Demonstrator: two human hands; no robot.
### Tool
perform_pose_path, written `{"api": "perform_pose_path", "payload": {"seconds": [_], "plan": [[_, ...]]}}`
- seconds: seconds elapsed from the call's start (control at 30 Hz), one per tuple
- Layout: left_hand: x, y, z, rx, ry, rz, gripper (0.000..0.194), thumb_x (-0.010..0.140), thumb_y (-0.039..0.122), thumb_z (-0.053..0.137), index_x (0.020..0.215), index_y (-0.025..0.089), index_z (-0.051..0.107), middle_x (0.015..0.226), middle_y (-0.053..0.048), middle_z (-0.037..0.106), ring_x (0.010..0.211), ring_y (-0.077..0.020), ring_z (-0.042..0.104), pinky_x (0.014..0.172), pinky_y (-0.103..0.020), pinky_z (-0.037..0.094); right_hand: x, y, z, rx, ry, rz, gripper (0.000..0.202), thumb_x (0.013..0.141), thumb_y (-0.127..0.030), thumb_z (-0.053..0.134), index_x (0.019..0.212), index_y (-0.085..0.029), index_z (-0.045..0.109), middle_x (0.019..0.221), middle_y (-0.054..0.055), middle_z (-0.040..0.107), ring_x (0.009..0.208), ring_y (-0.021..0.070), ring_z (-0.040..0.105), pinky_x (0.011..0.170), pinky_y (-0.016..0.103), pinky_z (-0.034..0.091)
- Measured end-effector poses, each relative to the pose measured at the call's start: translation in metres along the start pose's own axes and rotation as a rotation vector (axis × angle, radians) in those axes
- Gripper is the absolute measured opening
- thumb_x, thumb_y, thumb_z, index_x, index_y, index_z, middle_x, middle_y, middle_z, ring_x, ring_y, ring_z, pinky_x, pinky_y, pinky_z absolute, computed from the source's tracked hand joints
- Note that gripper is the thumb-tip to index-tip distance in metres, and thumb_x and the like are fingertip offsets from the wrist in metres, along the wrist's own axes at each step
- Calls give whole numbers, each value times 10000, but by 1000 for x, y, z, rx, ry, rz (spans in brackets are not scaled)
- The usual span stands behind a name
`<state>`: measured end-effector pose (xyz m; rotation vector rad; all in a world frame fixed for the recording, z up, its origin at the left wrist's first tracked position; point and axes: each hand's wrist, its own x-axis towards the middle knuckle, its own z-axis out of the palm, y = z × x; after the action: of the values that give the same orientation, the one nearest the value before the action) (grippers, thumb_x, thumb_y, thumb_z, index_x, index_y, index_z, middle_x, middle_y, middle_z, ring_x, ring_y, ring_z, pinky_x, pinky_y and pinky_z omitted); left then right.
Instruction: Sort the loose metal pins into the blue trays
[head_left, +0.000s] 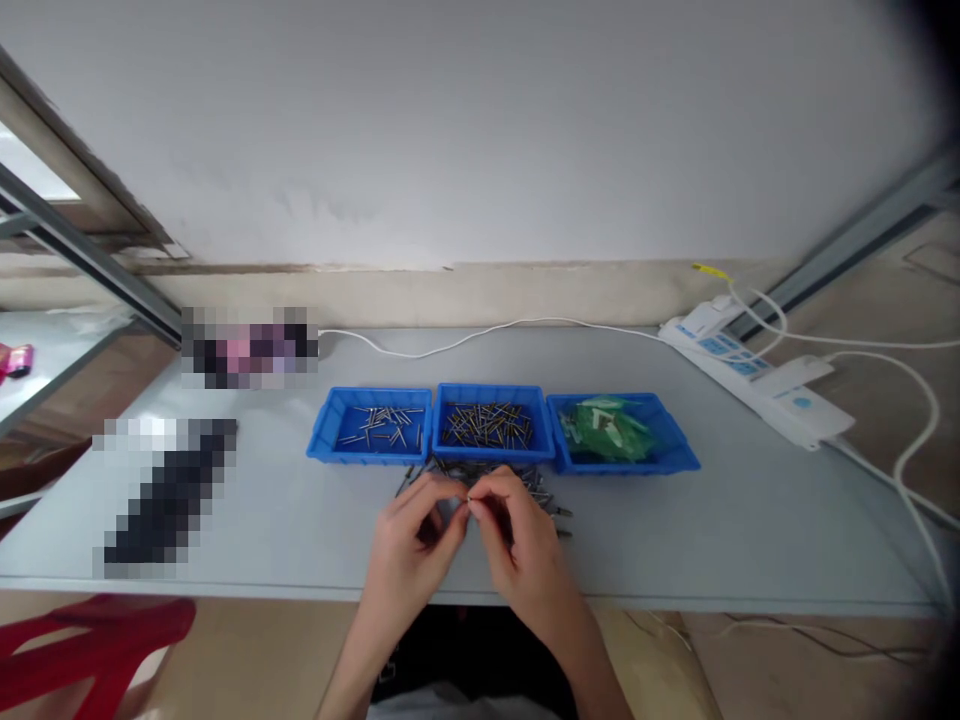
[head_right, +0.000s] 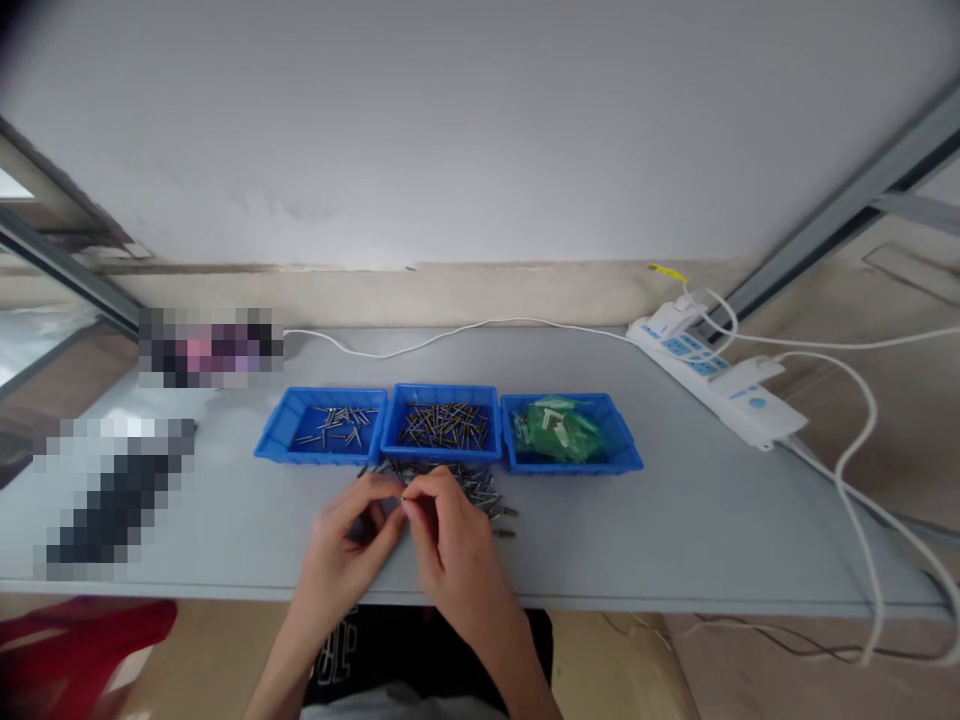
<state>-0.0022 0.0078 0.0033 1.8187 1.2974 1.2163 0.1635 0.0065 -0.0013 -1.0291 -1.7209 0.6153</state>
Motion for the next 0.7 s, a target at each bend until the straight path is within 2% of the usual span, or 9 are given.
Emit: {"api": "perform_pose_path", "payload": {"seconds": [0.13, 0.33, 0.53, 0.7], "plan": [[1, 4, 0, -5, -11, 28, 86, 985, 159, 670, 998, 208, 740, 878, -27, 769, 571, -112, 574, 578, -220, 489, -3, -1, -4, 32, 7, 32, 187, 1075, -108, 486, 1144, -267, 557, 987, 5, 646, 848, 141, 674, 772, 232, 550], [-1, 1, 0, -15, -68, 18, 89, 996, 154, 644, 986, 214, 709, 947, -38, 779, 618, -117, 608, 592, -215, 496, -3, -4, -7, 47, -36, 42, 188, 1077, -104, 482, 1130, -269, 553, 987, -3, 642, 868, 130, 676, 789, 219, 545], [-5, 2, 0, 36, -50, -35, 76, 954, 173, 664, 963, 220, 723, 659, 37, 641, 551, -119, 579, 529, -194, 440, -4, -5, -6, 33, -54, 68, 132, 1076, -157, 541, 1141, -265, 580, 962, 1, 662, 789, 134, 655, 711, 238, 529], [-2, 4, 0, 0, 19, -66, 62, 935, 204, 675, 920, 209, 735, 612, 41, 631, 519, -115, 590, 517, -188, 452, -5, -5, -6, -32, -86, 121, 175, 1057, -197, 601, 1217, -268, 609, 948, -2, 679, 725, 138, 621, 689, 270, 516]]}}
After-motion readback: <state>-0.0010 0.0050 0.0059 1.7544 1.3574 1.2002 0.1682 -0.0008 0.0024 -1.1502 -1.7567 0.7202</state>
